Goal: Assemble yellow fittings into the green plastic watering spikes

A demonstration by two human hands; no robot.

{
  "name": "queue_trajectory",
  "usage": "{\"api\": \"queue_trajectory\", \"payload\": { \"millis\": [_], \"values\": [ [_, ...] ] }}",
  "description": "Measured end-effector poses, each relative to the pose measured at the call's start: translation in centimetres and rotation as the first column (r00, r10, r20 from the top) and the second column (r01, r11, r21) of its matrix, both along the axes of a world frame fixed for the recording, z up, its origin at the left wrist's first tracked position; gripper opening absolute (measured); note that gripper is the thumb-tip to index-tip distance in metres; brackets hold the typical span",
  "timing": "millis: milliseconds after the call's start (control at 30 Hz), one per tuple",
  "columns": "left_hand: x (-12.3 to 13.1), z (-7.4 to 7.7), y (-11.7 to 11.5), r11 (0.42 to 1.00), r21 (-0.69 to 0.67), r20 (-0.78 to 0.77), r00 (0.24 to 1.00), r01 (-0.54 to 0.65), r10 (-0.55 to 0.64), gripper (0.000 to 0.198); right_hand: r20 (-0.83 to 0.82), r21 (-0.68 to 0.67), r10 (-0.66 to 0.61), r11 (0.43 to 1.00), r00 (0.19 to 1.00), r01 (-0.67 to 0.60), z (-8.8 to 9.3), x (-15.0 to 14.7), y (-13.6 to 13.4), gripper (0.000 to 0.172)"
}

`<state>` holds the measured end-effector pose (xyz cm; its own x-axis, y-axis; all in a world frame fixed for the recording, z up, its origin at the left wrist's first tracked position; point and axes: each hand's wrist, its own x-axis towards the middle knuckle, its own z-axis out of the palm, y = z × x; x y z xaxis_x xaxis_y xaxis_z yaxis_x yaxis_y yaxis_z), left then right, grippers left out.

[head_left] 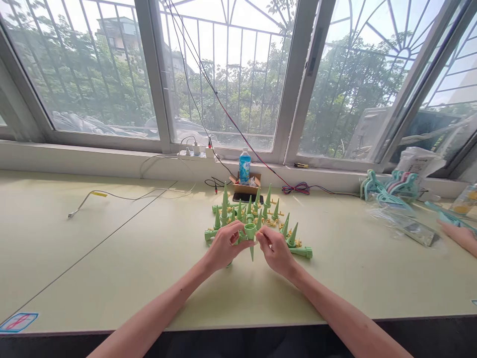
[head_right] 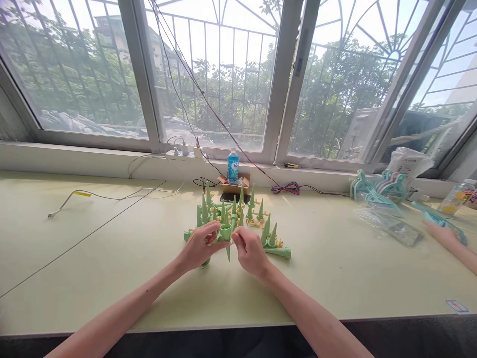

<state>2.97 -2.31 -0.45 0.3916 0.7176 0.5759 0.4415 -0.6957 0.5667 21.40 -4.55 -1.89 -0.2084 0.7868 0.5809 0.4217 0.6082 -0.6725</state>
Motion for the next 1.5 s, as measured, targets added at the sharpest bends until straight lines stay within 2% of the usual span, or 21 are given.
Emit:
{"api": "queue_trajectory", "payload": {
  "millis": [300,500,667,900,1033,1267,1500],
  "values": [
    [-0.1,0.0,0.1,0.999,0.042,0.001,0.999,0.035,-0.035,0.028,0.025,-0.005,0.012,1.000,1.000,-0.012,0.1,0.0,-0.1,0.033],
    [0.0,-0.2,0.2,0.998,0.062,0.000,1.000,0.007,-0.007,0.025,-0.004,0.009,-0.006,1.000,1.000,0.006,0.0,-0.1,-0.1,0.033],
    [0.2,-0.1,0.2,0.998,-0.051,0.048,0.998,-0.043,0.046,0.022,-0.083,0.014,-0.056,0.998,0.995,0.057,-0.1,-0.1,0.1,0.032],
    [0.2,0.2,0.3,0.950,-0.300,0.147,0.988,0.091,-0.048,0.063,-0.032,0.072,-0.074,0.994,0.997,0.076,0.1,-0.1,0.1,0.030],
    [0.1,-0.2,0.7,0.914,-0.384,0.165,0.983,0.133,-0.074,0.070,0.021,0.128,-0.050,0.991,0.999,0.047,0.2,-0.2,0.0,0.032],
    [0.0,-0.5,0.8,0.896,-0.404,0.192,0.975,0.181,-0.111,0.062,0.030,0.117,-0.022,0.993,0.999,0.018,0.2,-0.2,0.1,0.033],
    [-0.1,0.8,0.0,0.907,-0.359,0.169,0.971,0.220,-0.169,0.054,0.029,0.106,-0.001,0.994,1.000,-0.002,0.2,0.0,0.1,0.030]
  ]
}}
